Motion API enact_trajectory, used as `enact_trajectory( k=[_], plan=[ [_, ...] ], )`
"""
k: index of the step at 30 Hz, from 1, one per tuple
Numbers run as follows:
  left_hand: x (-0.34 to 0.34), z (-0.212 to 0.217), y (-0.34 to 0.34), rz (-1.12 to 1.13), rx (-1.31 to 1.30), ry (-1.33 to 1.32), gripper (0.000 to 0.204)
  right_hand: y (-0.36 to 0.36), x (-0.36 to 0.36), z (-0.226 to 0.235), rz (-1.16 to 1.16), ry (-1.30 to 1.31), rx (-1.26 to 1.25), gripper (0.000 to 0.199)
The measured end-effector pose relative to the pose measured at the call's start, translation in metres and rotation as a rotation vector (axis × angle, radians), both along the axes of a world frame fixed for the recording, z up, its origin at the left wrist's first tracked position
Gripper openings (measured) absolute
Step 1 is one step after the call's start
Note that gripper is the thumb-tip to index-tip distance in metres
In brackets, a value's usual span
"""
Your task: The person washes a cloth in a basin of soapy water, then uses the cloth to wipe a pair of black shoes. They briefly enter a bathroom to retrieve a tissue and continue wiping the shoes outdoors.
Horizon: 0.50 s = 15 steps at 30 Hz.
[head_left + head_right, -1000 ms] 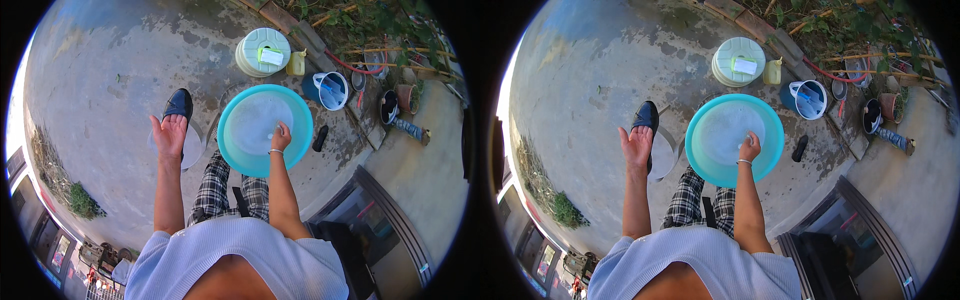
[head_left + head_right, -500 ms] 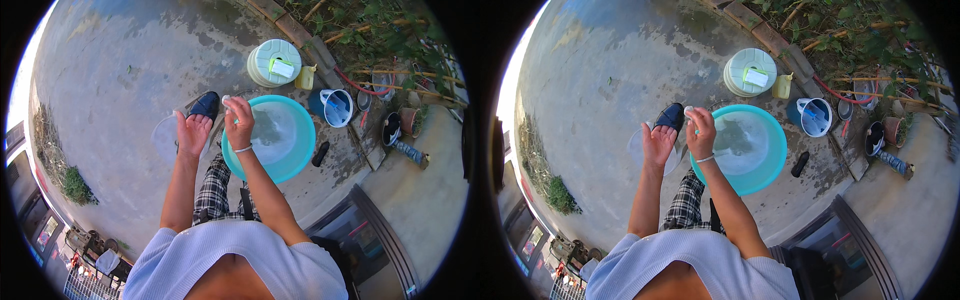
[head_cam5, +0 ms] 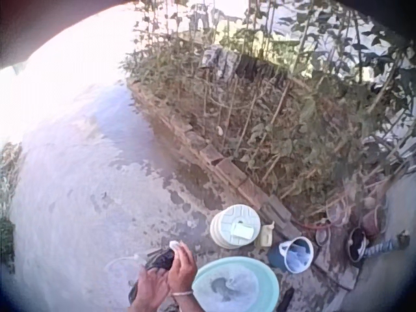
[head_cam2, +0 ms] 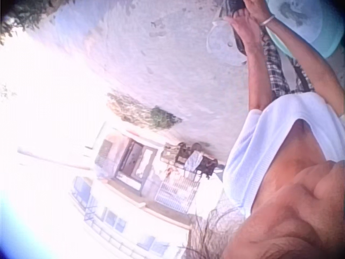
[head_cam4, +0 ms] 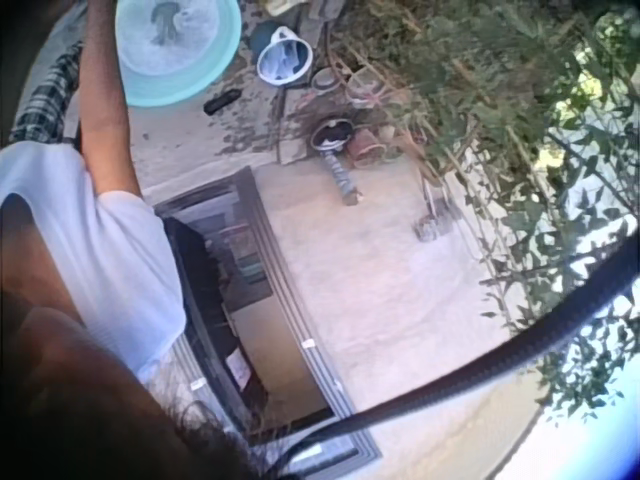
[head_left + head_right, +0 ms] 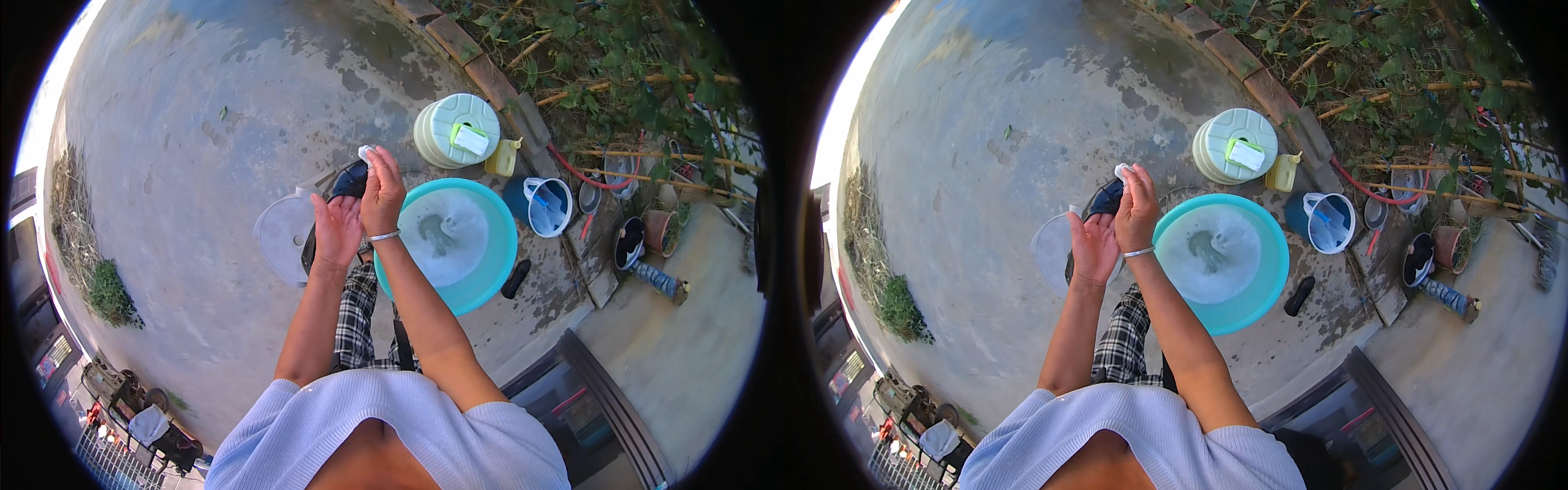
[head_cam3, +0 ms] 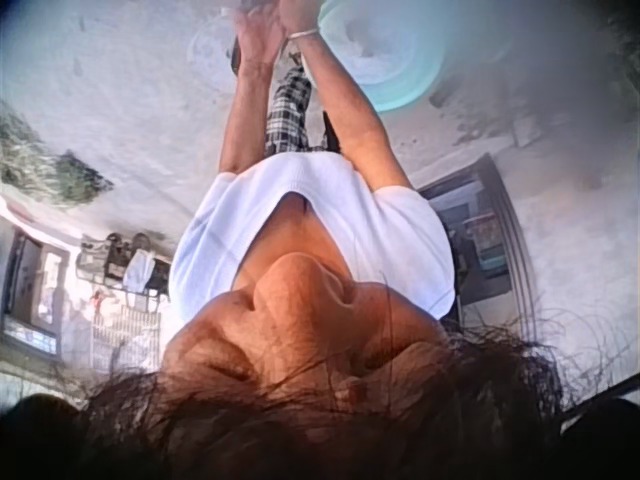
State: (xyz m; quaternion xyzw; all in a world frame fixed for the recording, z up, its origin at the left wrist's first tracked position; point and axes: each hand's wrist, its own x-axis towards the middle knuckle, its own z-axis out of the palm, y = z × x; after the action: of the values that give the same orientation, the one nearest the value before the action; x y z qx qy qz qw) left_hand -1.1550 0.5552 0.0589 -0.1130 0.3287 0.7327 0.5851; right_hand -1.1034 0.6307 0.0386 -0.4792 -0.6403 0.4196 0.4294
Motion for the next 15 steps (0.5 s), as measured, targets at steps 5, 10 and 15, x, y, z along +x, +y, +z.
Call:
enact_trajectory(
  k=[5, 10, 15],
  plan=[
    [-0.010, 0.007, 0.016, 0.088, 0.060, -0.071, 0.084, -0.015, 0.005, 0.004, -0.060, -0.023, -0.002, 0.030],
    [-0.011, 0.014, 0.020, 0.009, 0.069, 0.006, 0.086, 0.006, -0.002, 0.020, 0.131, -0.238, 0.351, 0.030],
    [-0.010, 0.011, 0.002, -0.234, -0.003, 0.205, 0.089, 0.010, -0.007, 0.033, 0.494, -0.473, 0.470, 0.021]
  ],
)
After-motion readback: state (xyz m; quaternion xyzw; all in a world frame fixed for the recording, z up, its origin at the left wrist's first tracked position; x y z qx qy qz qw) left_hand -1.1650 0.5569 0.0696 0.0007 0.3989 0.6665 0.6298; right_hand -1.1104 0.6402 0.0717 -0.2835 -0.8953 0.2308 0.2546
